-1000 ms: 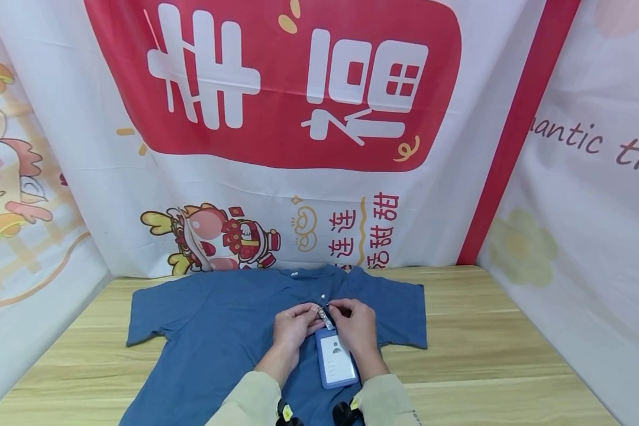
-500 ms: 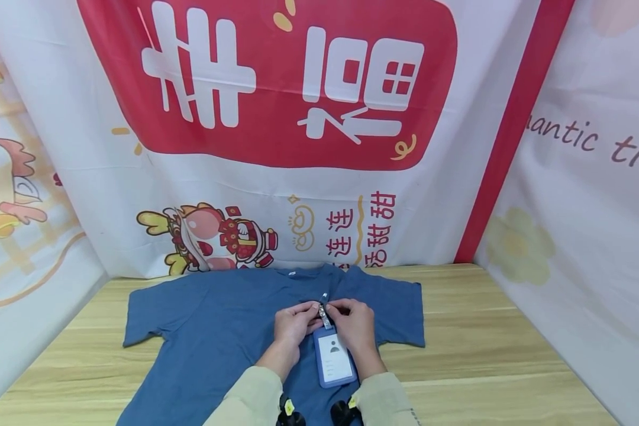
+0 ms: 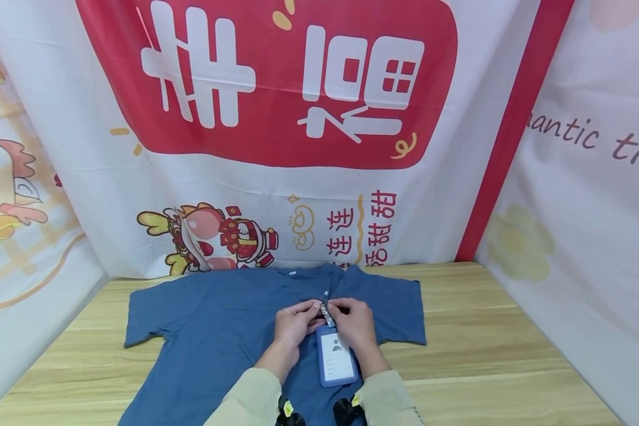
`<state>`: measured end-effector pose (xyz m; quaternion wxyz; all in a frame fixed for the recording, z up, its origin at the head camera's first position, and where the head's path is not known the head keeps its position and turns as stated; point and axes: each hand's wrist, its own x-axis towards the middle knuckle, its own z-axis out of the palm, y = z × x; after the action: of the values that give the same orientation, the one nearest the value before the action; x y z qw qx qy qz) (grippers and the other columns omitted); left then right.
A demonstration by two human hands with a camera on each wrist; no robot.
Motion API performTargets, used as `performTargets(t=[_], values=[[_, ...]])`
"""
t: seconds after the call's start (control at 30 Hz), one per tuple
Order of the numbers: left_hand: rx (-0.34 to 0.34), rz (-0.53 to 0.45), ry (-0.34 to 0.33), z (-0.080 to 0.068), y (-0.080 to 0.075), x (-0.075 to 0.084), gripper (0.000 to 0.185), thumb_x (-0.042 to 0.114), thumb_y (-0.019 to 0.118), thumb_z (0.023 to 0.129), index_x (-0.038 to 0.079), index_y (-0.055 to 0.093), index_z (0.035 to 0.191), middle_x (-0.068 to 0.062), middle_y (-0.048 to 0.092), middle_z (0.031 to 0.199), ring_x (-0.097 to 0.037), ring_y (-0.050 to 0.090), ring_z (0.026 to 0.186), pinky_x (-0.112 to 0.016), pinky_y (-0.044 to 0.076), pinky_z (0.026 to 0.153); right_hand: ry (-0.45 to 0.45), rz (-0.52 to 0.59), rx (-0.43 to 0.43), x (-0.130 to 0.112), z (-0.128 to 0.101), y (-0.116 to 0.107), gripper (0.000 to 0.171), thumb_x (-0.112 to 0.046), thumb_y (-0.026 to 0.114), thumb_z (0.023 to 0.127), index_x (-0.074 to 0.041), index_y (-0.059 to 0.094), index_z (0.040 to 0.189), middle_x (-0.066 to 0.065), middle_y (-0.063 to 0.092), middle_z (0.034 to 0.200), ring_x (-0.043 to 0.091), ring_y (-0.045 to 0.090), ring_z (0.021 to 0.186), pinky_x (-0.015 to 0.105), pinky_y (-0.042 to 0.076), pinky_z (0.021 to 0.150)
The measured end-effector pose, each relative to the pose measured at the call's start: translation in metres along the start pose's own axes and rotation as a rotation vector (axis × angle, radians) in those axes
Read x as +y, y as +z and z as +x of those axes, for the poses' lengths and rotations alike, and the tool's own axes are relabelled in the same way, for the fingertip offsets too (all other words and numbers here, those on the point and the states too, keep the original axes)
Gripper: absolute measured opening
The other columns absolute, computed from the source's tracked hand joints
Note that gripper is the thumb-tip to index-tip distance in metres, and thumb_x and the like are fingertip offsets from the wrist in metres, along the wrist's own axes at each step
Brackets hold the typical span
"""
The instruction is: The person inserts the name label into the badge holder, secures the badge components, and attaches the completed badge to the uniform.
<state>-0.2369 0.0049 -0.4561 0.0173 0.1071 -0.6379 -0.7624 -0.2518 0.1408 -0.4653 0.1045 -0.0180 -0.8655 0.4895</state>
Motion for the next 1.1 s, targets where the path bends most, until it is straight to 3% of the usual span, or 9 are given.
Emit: performTargets(t=[0.27,0.5,0.73,0.93,1.1], values=[[-0.035,0.033,0.009,-0.001,-0.005,0.000,0.025,0.010,0.069,0.106,-0.003,0.078,0.125,-0.022,0.078,0.121,-0.017,0.081,0.089,-0.031,0.069,0.083,0.034,-0.018,0.014,0.000,-0.001,0.000,0.017,-0.025,0.080,0.099,-0.011,0.086,0.108,0.009,0.083,0.111,0.031,0.074,0.111,0.050,0.060,0.099],[-0.029,0.014,0.014,-0.001,-0.006,-0.002,0.023,0.006,0.068,0.105,-0.006,0.077,0.123,-0.025,0.076,0.124,-0.030,0.081,0.105,-0.034,0.068,0.087,0.029,-0.016,0.041,0.000,-0.003,0.003,0.013,-0.025,0.084,0.096,-0.014,0.087,0.100,0.004,0.083,0.101,0.025,0.075,0.102,0.045,0.062,0.091],[0.007,0.027,0.036,-0.001,-0.002,-0.004,0.015,0.001,0.072,0.100,-0.007,0.079,0.111,-0.023,0.076,0.113,-0.028,0.081,0.097,-0.034,0.069,0.084,0.025,-0.003,0.078,0.001,-0.008,0.001,0.011,-0.027,0.085,0.094,-0.017,0.088,0.097,0.001,0.083,0.101,0.024,0.072,0.103,0.046,0.058,0.095],[0.020,0.077,0.057,-0.004,-0.001,-0.007,0.018,0.000,0.072,0.100,-0.002,0.078,0.117,-0.019,0.080,0.110,-0.023,0.081,0.095,-0.032,0.069,0.083,-0.001,-0.058,0.076,0.001,-0.010,0.000,0.011,-0.027,0.084,0.093,-0.020,0.089,0.100,-0.001,0.080,0.098,0.019,0.062,0.097,0.040,0.053,0.087],[0.055,0.110,0.082,-0.004,0.001,-0.008,0.018,0.000,0.073,0.100,0.000,0.081,0.116,-0.017,0.080,0.105,-0.018,0.079,0.089,-0.028,0.069,0.079,-0.043,-0.083,0.057,0.002,-0.010,0.001,0.013,-0.027,0.082,0.096,-0.018,0.088,0.103,-0.002,0.080,0.099,0.018,0.063,0.097,0.039,0.055,0.086]])
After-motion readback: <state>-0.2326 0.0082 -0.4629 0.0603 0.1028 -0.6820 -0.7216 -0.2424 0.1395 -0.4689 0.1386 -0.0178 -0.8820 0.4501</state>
